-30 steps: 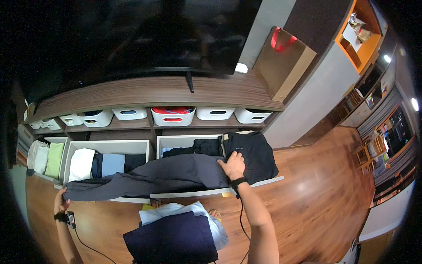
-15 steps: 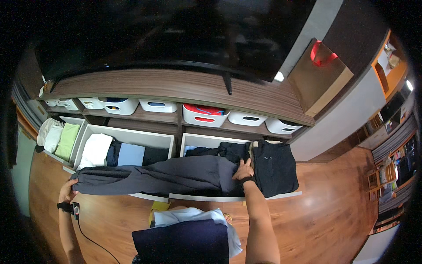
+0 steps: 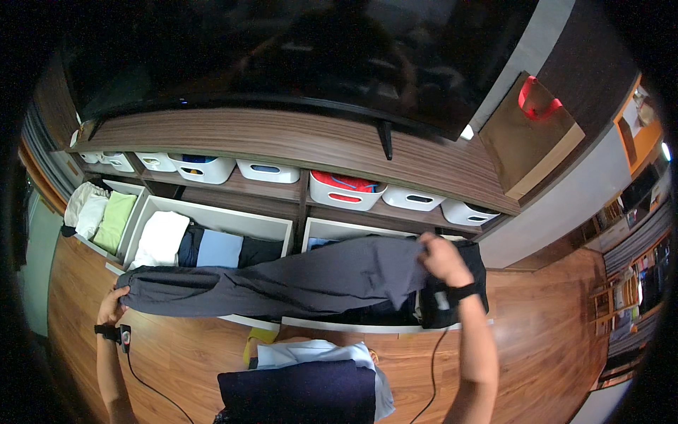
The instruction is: The person folds several pieces of clothing by hand and organizes them into different dresser drawers.
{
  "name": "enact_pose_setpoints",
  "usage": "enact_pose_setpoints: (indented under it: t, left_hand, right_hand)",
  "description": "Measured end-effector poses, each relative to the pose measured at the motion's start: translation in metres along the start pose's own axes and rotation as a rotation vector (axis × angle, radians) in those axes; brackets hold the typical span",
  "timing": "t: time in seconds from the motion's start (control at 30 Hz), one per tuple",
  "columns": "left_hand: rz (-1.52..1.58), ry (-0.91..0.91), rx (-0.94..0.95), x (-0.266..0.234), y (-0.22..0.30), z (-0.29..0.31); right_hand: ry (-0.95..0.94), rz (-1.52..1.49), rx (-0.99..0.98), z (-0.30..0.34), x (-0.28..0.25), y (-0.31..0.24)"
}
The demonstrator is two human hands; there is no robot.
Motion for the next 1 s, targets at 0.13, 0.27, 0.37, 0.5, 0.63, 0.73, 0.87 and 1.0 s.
enact_pose_setpoints:
  t: [0.13, 0.27, 0.37, 0.5, 0.63, 0.73, 0.87, 1.0]
  left_hand:
    - [-0.007, -0.088, 0.078, 0.013, 0.015, -0.005]
    - [-0.015, -0.153, 0.189, 0.056, 0.052, 0.019]
    - [0.009, -0.256, 0.29, 0.079, 0.068, 0.011]
    - [0.02, -0.315, 0.387, 0.087, 0.056, -0.003]
    - [-0.259, -0.165, 0.22, 0.103, -0.009, -0.048]
    - [-0.45, -0.203, 0.185, 0.124, -0.048, -0.06]
    - [-0.479, -0.119, 0.214, 0.111, -0.059, -0.056]
    - [-0.616, -0.15, 0.088, 0.128, -0.043, -0.047]
  right_hand:
    - [0.184, -0.482, 0.06, 0.045, -0.112, 0.033]
    - [0.297, -0.496, 0.255, 0.093, -0.204, 0.028]
    - [0.205, -0.622, 0.266, 0.123, -0.254, 0.056]
    - [0.246, -0.447, 0.478, 0.135, -0.25, 0.085]
    - [0.203, -0.018, 0.49, 0.156, -0.167, 0.184]
    - [0.315, 0.507, 0.49, 0.155, -0.044, 0.194]
    - [0.316, -0.025, -0.1, 0.083, 0.051, 0.025]
    - [-0.038, -0.479, -0.24, 0.037, 0.109, -0.111]
Point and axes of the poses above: each hand's wrist, its own z-axis away from the middle knuckle, its own x-axis out of the palm, y = z × x, the point moved 1 cm from there along -z, towards the middle knuckle, and after that the axes turned 9 degrees about -x, right-handed, at the moved point
